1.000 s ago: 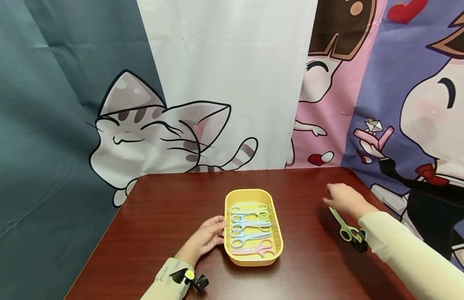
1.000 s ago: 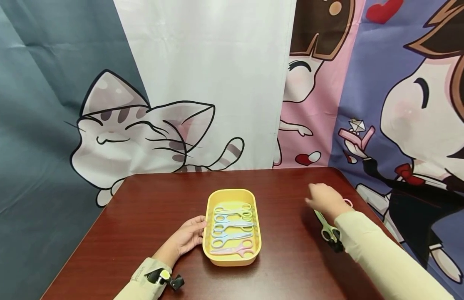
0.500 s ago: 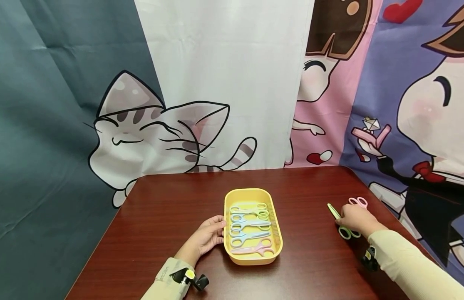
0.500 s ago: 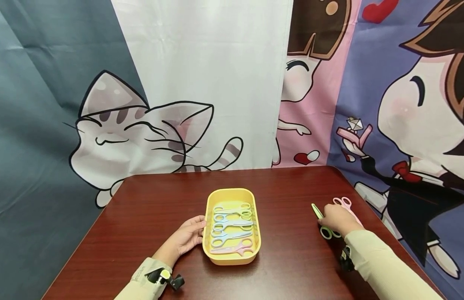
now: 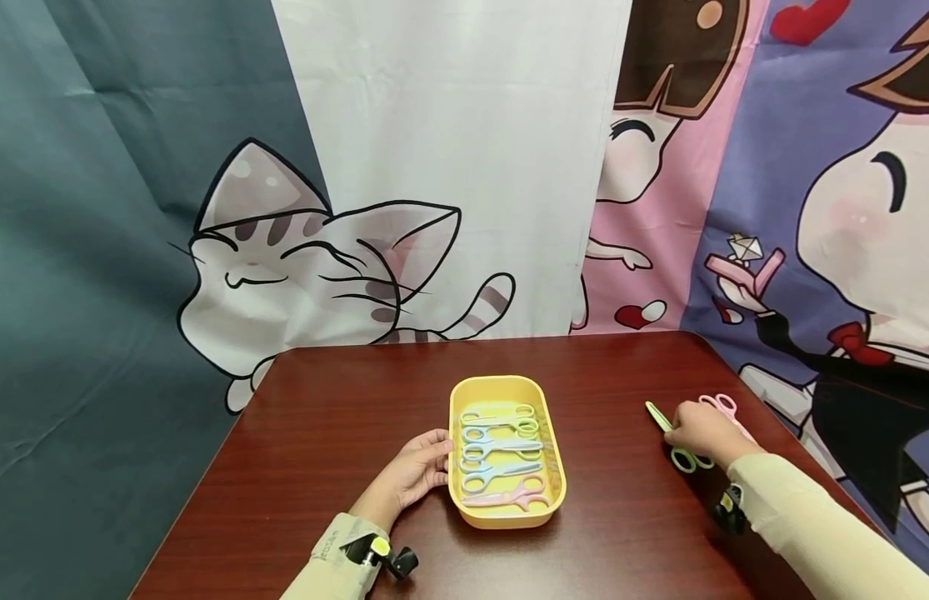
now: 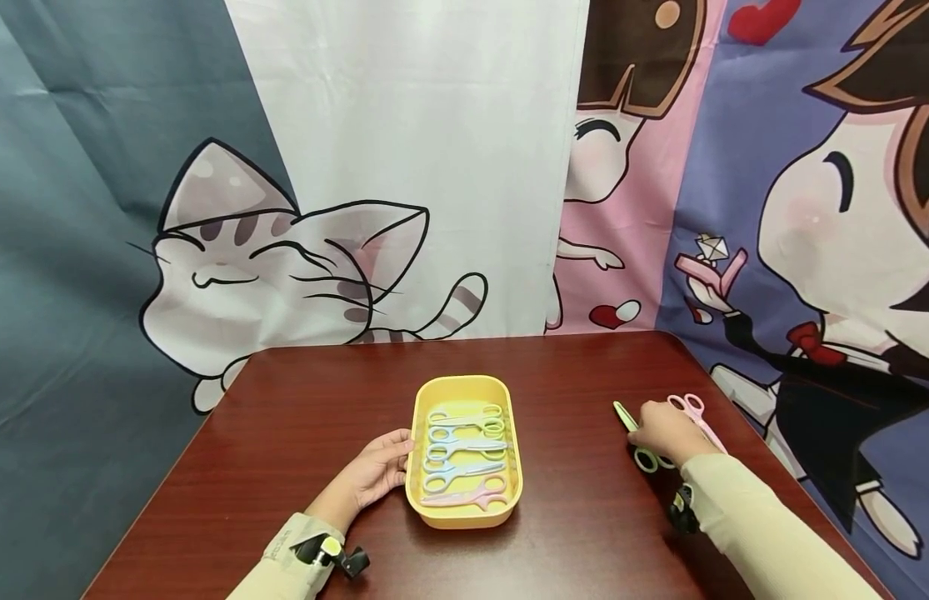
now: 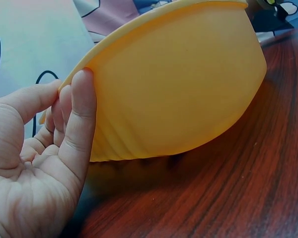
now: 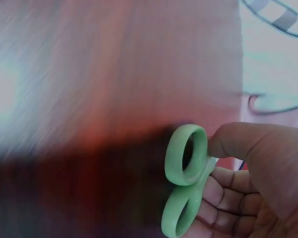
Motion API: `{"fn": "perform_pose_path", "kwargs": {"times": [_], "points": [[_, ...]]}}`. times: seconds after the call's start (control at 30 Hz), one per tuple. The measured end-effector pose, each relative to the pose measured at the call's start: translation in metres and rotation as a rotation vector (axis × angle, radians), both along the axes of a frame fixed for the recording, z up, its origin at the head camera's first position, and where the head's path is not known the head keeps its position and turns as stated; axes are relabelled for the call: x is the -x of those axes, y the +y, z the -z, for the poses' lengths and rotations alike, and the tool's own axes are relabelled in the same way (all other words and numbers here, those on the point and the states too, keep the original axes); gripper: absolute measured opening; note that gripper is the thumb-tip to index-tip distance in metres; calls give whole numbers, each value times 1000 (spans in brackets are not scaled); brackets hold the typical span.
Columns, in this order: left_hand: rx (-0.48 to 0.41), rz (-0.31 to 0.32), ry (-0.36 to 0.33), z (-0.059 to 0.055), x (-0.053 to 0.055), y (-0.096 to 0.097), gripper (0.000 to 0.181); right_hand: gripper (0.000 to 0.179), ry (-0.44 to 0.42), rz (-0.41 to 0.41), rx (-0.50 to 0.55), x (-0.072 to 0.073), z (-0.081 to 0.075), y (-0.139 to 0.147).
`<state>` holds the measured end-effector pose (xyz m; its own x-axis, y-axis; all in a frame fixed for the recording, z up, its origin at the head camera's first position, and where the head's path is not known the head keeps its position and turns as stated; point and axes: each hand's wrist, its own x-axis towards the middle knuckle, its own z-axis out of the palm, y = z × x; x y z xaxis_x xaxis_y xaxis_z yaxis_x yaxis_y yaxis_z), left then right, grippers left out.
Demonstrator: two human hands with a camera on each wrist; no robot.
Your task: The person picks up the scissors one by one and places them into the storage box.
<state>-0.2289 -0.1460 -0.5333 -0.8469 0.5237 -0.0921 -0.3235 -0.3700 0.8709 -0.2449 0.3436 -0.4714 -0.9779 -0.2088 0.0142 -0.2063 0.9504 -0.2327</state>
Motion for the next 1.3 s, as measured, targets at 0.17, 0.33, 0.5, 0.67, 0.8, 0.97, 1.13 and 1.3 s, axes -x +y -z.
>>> {"fn": "perform_pose_path", "kwargs": {"times": [0.17, 0.33, 0.5, 0.67, 0.8, 0.97, 1.13, 1.3], "points": [[2, -2, 1, 0, 0, 0, 10, 13, 36, -40, 40, 15, -25, -43], [0, -4, -4, 2, -2, -3, 7, 14, 50, -127, 77, 25, -42, -102], [18, 3, 11, 0, 1, -3, 8, 14, 81, -230, 102, 22, -54, -158], [26, -10, 17, -2, 5, -1, 5, 13, 116, -400, 69, 11, -63, -200], [18, -8, 18, -3, 5, 0, 5, 14, 124, -547, 18, 3, -60, -218], [12, 3, -1, 0, 4, 3, 8, 15, 115, -728, -69, -2, -44, -225], [7, -5, -3, 0, 2, 2, 8, 17, 105, -795, -161, -6, -32, -228], [12, -15, 0, 1, 2, 0, 7, 17, 106, -775, -220, -8, -22, -233]]}}
